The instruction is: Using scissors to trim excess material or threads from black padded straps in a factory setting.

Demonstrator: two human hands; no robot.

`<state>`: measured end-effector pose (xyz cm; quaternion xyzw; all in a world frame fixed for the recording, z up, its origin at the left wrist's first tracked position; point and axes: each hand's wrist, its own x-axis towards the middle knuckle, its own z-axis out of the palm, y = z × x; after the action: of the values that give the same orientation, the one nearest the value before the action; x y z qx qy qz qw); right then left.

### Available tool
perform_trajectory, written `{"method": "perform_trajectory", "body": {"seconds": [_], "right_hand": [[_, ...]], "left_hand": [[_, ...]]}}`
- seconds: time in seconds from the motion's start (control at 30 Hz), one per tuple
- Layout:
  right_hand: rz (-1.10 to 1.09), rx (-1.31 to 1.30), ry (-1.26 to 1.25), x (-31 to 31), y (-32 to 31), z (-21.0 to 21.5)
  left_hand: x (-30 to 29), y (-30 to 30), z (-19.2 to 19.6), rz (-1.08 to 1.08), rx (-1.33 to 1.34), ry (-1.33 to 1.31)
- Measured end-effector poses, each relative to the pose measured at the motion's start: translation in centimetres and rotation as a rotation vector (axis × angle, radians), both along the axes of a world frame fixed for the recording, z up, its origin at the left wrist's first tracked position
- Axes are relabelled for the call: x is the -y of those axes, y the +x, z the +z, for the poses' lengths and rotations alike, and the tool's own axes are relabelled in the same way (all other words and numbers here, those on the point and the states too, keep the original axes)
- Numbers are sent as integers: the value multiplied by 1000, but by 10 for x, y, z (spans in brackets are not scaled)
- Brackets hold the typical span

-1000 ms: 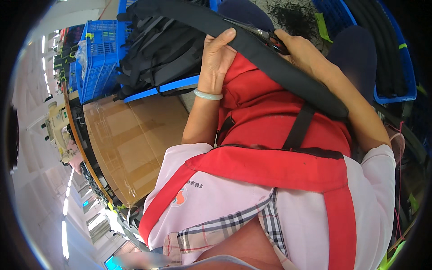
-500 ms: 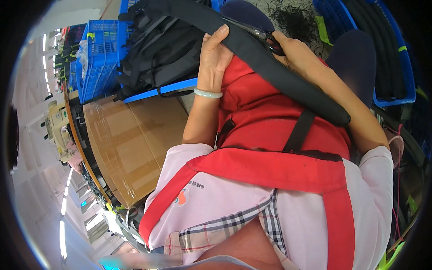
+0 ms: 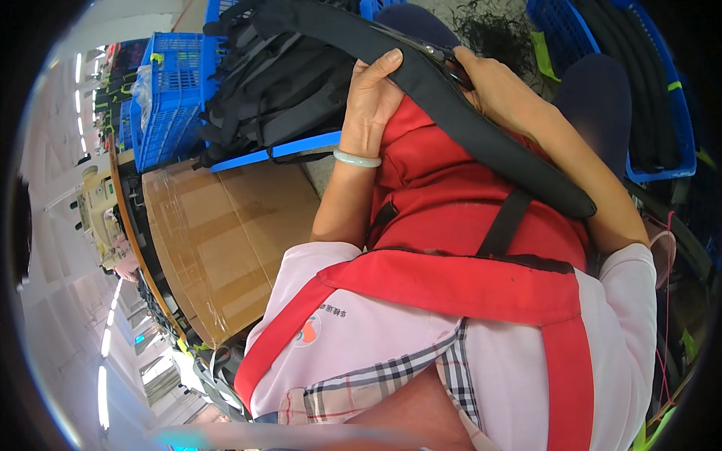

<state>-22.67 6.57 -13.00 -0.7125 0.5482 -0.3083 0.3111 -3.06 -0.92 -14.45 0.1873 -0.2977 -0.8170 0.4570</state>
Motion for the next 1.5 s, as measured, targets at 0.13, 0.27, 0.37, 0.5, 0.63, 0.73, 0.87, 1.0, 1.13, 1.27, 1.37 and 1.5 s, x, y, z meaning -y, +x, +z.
{"method": "perform_trajectory", "body": {"seconds": [0.13, 0.27, 0.37, 0.5, 0.63, 0.73, 0.87, 1.0, 1.13, 1.27, 1.37, 1.5], "right_hand": [[1, 74, 187, 2, -5, 9], [-11, 90, 178, 3, -3, 15], [-10, 152, 226, 0, -6, 6], [-9, 64, 183, -3, -10, 9], [13, 5, 211, -4, -14, 10], [-18, -34, 105, -3, -13, 10], [-9, -20, 47, 5, -12, 0], [57, -32, 201, 9, -9, 9], [82, 135, 205, 9, -11, 2], [33, 67, 175, 8, -13, 1], [99, 79, 232, 9, -24, 6], [95, -35, 216, 7, -22, 15]], "left_hand": [[-1, 1, 1, 7, -9, 40], [5, 2, 11, 75, -58, 168], [14, 3, 8, 78, -39, 117], [15, 6, 3, 57, -40, 94], [14, 8, -2, 84, -29, 113], [15, 7, -6, 42, -23, 86], [16, 3, -6, 29, -26, 72], [16, 9, -10, 35, -37, 65], [15, 7, -12, 46, -56, 90], [15, 6, -12, 29, -68, 107], [15, 8, -13, 28, -74, 107], [14, 10, -12, 30, -55, 70]]}}
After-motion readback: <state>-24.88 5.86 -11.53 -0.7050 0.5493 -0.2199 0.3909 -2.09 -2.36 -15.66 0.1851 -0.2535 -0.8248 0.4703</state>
